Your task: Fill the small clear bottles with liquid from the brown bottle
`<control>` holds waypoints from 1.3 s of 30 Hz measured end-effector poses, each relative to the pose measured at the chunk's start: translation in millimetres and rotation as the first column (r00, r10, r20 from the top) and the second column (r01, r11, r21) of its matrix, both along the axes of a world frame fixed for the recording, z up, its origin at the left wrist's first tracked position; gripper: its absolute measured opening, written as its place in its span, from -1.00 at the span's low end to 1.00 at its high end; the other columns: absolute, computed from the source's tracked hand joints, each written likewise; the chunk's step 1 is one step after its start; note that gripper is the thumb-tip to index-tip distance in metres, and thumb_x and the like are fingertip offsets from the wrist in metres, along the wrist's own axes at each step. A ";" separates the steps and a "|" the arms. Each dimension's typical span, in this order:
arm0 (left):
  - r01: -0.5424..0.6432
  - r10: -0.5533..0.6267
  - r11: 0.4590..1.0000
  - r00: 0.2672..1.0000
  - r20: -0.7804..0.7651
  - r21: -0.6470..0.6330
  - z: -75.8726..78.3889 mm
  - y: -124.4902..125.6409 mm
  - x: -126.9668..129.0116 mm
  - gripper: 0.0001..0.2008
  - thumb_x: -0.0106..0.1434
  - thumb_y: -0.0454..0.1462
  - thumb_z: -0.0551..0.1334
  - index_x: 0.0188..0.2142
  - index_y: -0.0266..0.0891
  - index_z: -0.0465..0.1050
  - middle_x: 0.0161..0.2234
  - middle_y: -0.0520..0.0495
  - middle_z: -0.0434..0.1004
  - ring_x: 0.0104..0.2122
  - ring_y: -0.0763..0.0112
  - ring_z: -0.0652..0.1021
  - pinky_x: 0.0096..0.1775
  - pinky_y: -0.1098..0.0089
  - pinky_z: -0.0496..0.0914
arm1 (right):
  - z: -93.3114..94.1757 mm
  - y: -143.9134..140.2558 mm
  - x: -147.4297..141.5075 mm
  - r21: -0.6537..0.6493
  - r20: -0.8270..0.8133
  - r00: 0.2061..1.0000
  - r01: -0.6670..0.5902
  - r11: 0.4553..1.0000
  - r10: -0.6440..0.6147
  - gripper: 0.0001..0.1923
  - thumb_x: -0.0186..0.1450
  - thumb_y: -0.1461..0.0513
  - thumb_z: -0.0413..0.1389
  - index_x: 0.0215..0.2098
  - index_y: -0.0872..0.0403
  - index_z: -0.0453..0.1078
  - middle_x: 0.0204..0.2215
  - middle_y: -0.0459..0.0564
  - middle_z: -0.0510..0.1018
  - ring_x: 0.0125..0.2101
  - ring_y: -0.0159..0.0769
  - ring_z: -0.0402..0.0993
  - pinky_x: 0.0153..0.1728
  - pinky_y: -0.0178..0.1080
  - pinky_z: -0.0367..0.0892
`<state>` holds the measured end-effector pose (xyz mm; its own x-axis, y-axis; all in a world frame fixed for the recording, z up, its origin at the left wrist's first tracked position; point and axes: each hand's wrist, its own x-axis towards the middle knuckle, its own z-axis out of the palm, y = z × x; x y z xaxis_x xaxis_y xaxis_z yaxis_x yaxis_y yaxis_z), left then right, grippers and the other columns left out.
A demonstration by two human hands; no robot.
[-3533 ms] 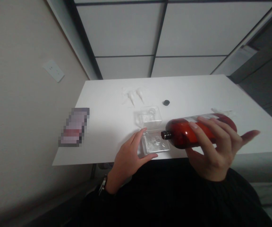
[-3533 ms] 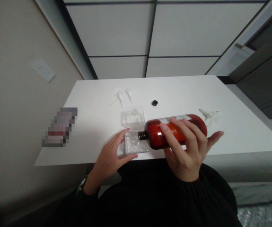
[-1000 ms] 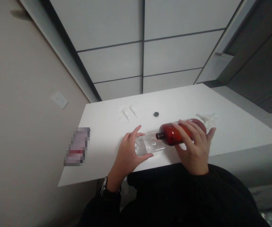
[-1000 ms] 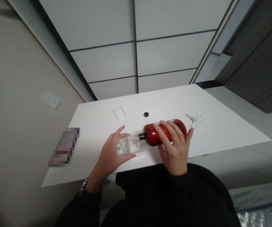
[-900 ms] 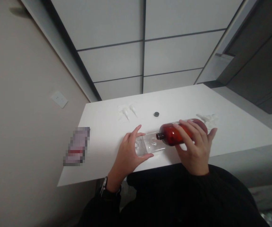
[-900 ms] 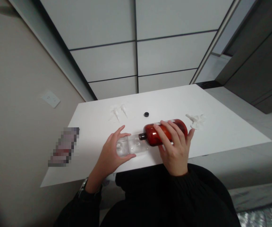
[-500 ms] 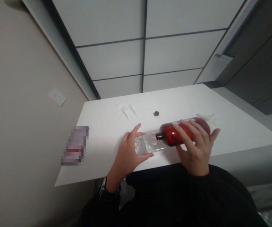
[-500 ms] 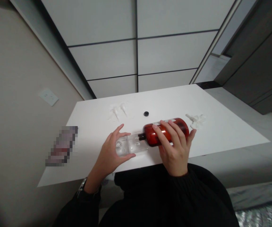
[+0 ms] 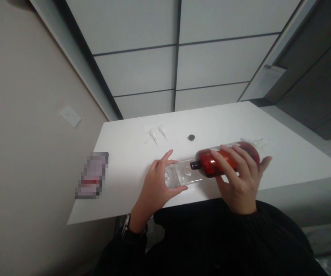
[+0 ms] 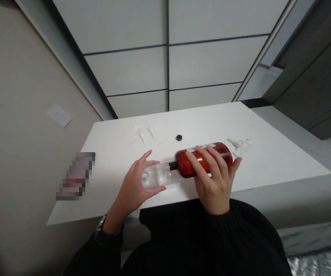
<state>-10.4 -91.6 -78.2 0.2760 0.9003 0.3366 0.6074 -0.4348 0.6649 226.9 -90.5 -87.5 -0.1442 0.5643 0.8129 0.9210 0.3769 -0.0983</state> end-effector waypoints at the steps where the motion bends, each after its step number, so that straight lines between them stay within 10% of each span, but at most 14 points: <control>1: -0.001 0.001 1.000 1.000 0.002 -0.003 0.1 0.0 0.1 0.12 0.05 -0.22 0.59 0.43 -0.01 -0.05 0.12 -0.14 0.58 0.10 0.01 0.52 0.15 -0.03 0.39 | 0.2 -0.1 -0.2 0.002 0.001 1.000 0.001 1.000 -0.001 -0.18 0.32 0.45 0.20 0.42 -0.27 0.17 0.14 0.06 0.60 0.17 0.12 0.52 0.34 0.59 -0.21; 39: 0.010 -0.010 1.000 1.000 -0.008 0.002 -1.2 1.3 -1.3 0.14 0.06 -0.20 0.59 0.44 -0.02 -0.09 0.14 -0.17 0.56 0.13 -0.02 0.51 0.14 -0.05 0.41 | 0.4 -0.6 0.7 0.001 -0.003 1.000 -0.006 1.000 0.006 -0.09 0.32 0.44 0.21 0.46 -0.37 0.06 0.19 0.00 0.57 0.22 0.16 0.45 0.35 0.57 -0.19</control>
<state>-11.8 -90.3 -79.3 0.2875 0.8969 0.3360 0.6085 -0.4419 0.6591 227.6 -91.1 -87.1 -0.1452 0.5627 0.8138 0.9186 0.3823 -0.1005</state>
